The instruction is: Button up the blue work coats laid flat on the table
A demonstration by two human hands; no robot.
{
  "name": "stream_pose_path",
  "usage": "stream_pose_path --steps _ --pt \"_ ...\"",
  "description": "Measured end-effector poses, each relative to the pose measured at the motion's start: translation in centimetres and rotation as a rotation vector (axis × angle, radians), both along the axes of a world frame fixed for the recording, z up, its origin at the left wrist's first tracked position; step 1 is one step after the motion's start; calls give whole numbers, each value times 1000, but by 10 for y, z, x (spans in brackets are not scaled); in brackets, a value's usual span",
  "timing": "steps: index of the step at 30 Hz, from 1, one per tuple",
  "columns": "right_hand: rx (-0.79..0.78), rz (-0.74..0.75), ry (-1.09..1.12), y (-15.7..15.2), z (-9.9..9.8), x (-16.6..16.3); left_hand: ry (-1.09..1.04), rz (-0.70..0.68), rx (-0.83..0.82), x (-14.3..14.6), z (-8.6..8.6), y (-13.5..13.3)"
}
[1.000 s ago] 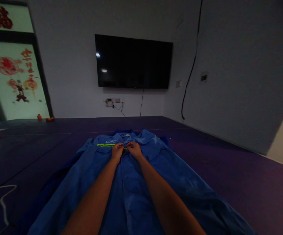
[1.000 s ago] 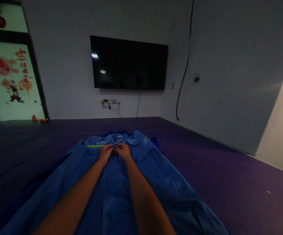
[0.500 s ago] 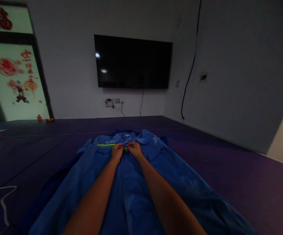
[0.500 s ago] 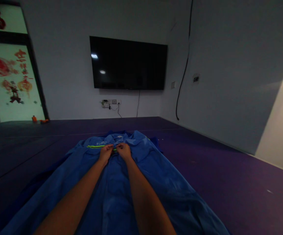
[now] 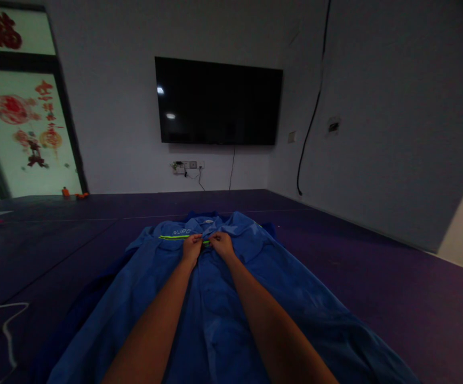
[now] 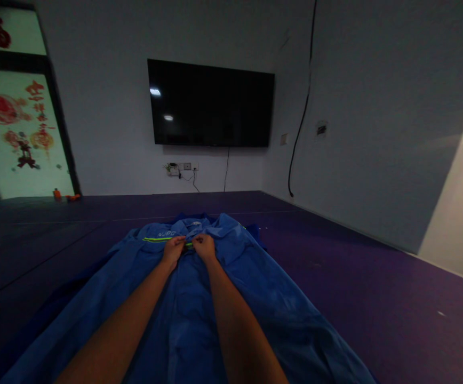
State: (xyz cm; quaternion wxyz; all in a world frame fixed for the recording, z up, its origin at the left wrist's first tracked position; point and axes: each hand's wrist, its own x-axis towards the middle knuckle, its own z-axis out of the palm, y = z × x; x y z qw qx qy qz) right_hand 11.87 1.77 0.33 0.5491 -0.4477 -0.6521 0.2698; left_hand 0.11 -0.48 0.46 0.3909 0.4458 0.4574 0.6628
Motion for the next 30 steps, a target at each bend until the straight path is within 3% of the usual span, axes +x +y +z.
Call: stream_pose_path --steps 30 --pt "53 -45 -118 -3 0 2 -45 -16 -9 0 4 -3"
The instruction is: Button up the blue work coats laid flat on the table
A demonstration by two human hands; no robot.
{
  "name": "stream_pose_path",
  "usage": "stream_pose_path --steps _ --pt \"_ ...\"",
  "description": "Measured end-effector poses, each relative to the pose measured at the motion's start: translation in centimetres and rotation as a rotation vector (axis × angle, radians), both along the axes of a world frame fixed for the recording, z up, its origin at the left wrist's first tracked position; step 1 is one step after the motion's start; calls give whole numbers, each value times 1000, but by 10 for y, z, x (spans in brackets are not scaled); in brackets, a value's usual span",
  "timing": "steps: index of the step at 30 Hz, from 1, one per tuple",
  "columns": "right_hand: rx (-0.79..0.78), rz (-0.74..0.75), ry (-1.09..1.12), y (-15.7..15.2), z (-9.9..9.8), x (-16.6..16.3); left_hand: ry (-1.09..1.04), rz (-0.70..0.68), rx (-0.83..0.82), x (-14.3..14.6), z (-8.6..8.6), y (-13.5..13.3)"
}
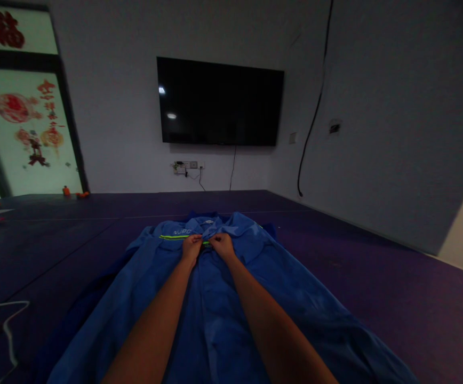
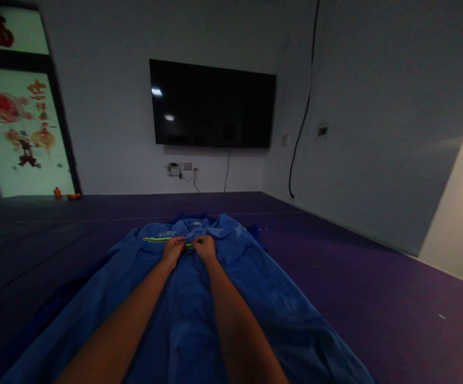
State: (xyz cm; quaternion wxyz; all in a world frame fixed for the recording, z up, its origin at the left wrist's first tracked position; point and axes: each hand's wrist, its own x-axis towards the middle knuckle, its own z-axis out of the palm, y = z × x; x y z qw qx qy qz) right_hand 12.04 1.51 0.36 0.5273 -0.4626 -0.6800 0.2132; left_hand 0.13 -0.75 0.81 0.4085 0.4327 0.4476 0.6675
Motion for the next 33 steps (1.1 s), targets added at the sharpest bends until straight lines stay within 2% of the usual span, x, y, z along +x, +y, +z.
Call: stream_pose_path --steps 20,33 --pt "77 -91 -82 -12 7 -1 4 25 -1 1 0 -2" --pt "78 -99 -111 -15 7 -1 -7 28 2 1 2 -3"
